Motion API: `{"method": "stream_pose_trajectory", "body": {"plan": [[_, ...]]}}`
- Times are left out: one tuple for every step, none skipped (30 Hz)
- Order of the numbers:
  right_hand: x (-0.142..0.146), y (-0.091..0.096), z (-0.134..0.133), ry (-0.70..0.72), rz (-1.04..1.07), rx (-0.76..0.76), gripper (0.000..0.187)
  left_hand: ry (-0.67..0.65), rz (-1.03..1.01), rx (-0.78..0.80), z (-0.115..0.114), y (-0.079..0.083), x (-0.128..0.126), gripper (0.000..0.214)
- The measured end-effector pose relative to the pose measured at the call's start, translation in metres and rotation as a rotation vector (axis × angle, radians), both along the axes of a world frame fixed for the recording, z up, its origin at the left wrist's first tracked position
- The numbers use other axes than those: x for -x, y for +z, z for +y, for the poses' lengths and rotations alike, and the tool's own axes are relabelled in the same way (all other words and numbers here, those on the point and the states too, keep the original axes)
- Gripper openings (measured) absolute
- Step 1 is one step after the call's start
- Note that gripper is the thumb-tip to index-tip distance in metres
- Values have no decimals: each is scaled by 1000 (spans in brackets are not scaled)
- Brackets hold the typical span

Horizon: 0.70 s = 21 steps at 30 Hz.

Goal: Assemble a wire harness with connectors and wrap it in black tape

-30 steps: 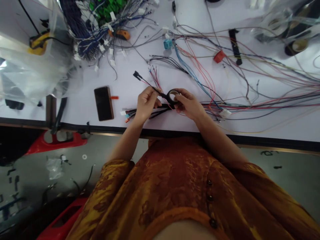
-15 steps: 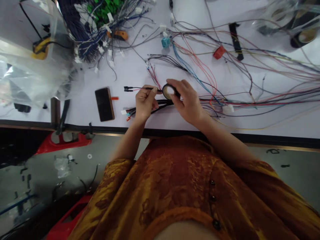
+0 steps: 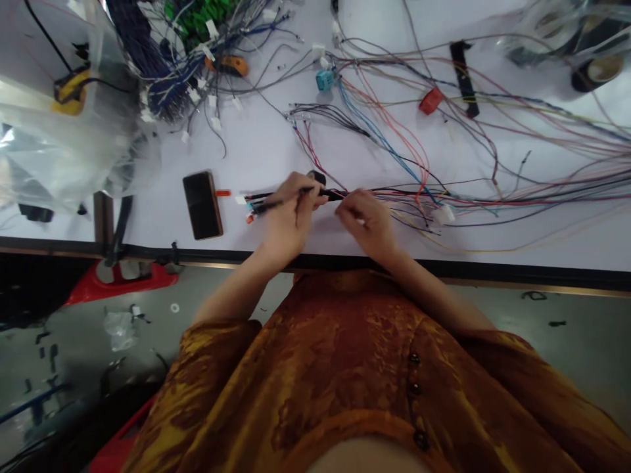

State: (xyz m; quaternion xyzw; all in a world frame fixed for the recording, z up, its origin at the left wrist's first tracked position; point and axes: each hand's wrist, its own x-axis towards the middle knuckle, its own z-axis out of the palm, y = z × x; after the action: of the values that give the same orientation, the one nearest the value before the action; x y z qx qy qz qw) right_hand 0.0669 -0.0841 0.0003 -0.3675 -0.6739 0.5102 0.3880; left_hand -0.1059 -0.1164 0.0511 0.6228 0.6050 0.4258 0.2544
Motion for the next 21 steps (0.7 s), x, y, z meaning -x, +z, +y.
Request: {"method": "stream_pose_trajectory", "body": {"plan": [[-1,4,6,-44,48,90,18,-61,157,-89,-9,1,-2,18],[-1,7,12,-47,100,208,21,-125,317,-182,-17,-1,-4,14],[1,8,20,0,152,341,25,-191,454,-267,-23,-4,-5,12],[4,8,27,84,199,473,29,-249,546,-332,-28,-9,-6,12],[8,6,35,164,237,594,30,-293,583,-368,-31,-14,-5,12],[12,3,41,203,267,695,27,-311,569,-373,-33,-20,-3,12],[15,1,46,192,292,777,21,-295,508,-352,-32,-26,0,11],[16,-1,49,138,316,840,15,-241,407,-310,-31,-32,3,11],[16,-3,50,63,335,883,10,-160,282,-248,-27,-38,7,12],[15,-5,48,-14,345,901,11,-67,151,-164,-23,-43,11,15],[12,-6,43,-78,343,888,14,15,21,-68,-16,-47,14,20],[9,-7,36,-120,325,839,20,79,-98,32,-9,-51,17,24],[6,-8,26,-142,290,752,26,118,-198,127,-1,-53,20,27],[2,-10,15,-147,237,631,33,137,-272,203,8,-54,21,28],[0,-12,3,-134,171,485,39,142,-326,252,17,-54,21,28],[-2,-14,-9,-102,100,337,42,136,-366,283,25,-51,21,28],[-3,-16,-19,-49,30,201,42,127,-400,301,32,-48,19,28],[-4,-17,-26,12,-32,85,39,112,-426,322,36,-43,17,27],[-4,-18,-30,64,-82,-4,33,94,-444,340,38,-37,14,24],[-4,-19,-31,85,-113,-58,27,76,-436,347,37,-31,11,20],[-4,-18,-28,65,-123,-71,22,54,-381,331,34,-25,7,16]]}}
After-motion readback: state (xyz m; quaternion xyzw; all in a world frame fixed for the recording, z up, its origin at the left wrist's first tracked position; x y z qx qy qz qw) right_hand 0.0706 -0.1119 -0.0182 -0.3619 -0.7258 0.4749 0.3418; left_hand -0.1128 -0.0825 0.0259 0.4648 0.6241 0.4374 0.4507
